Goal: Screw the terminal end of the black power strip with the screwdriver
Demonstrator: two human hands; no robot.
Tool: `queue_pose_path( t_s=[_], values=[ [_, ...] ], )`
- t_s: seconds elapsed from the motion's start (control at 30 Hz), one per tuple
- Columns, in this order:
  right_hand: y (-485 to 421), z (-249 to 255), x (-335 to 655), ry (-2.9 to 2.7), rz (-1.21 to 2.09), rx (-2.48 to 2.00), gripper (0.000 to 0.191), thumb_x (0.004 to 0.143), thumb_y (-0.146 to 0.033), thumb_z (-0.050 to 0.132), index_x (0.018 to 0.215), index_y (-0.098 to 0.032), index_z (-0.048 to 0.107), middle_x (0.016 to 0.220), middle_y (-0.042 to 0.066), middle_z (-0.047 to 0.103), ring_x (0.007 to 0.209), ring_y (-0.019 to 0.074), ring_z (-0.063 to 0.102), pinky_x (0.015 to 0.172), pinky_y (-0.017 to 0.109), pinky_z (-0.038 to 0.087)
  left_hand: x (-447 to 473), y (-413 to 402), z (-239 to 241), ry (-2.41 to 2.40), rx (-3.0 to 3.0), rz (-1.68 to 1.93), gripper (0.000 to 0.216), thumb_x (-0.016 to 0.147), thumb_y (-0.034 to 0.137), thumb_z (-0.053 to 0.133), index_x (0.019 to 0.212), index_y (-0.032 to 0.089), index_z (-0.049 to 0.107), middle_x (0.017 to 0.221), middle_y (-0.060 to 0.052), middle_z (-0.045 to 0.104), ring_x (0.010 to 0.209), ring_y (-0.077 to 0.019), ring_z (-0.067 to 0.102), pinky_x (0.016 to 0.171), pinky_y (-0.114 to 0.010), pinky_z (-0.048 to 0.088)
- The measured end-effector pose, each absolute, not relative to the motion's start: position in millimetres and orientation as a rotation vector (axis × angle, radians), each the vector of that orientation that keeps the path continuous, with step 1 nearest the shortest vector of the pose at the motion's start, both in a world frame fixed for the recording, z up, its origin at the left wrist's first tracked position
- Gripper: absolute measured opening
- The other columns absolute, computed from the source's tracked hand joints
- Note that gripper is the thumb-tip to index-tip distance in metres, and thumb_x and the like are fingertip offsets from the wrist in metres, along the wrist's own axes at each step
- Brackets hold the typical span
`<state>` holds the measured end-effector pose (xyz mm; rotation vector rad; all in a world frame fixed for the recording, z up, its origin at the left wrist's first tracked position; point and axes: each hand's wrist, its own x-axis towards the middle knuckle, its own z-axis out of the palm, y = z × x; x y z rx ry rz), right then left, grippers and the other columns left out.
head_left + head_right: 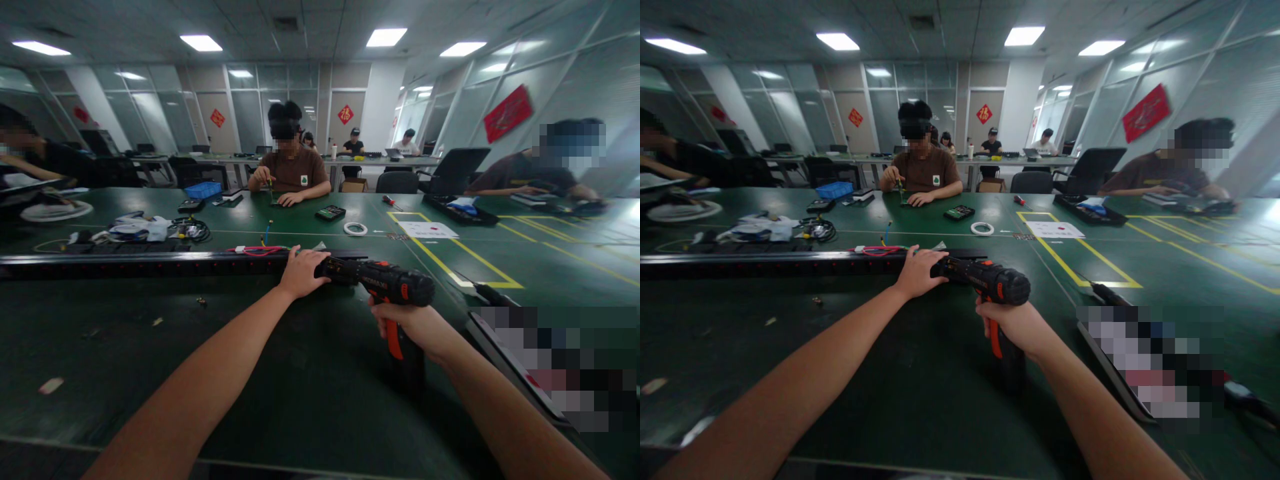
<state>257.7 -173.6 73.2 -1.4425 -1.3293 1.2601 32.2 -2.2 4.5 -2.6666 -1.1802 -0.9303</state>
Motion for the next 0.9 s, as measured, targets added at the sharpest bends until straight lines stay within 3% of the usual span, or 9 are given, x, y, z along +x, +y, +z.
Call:
queue_pose_path(
  t_s=[0.27,0.9],
  values=[
    [-173.7,74.0,258.5,-1.380,1.265,-1.415,0.016,0.074,-0.030,0.070,0.086,-0.020,0.066,0.057,-0.003,0.063,0.055,0.0184,0.062,0.058,0.031,0.048,32.0,-1.8,4.5,-1.172,-2.669,-0.939,0.062,0.086,0.047,0.077,0.142,0.029,0.059,0.144,-0.007,0.065,0.134,-0.0306,0.056,0.125,-0.057,0.016],
    [-173.5,75.5,256.6,-1.354,1.245,-1.442,0.020,0.068,-0.032,0.072,0.083,-0.020,0.065,0.056,-0.002,0.062,0.053,0.0187,0.061,0.056,0.030,0.049,32.0,-3.5,4.6,-1.169,-2.662,-0.947,0.062,0.085,0.047,0.079,0.141,0.029,0.059,0.145,-0.006,0.064,0.135,-0.0308,0.056,0.126,-0.058,0.015]
  ],
)
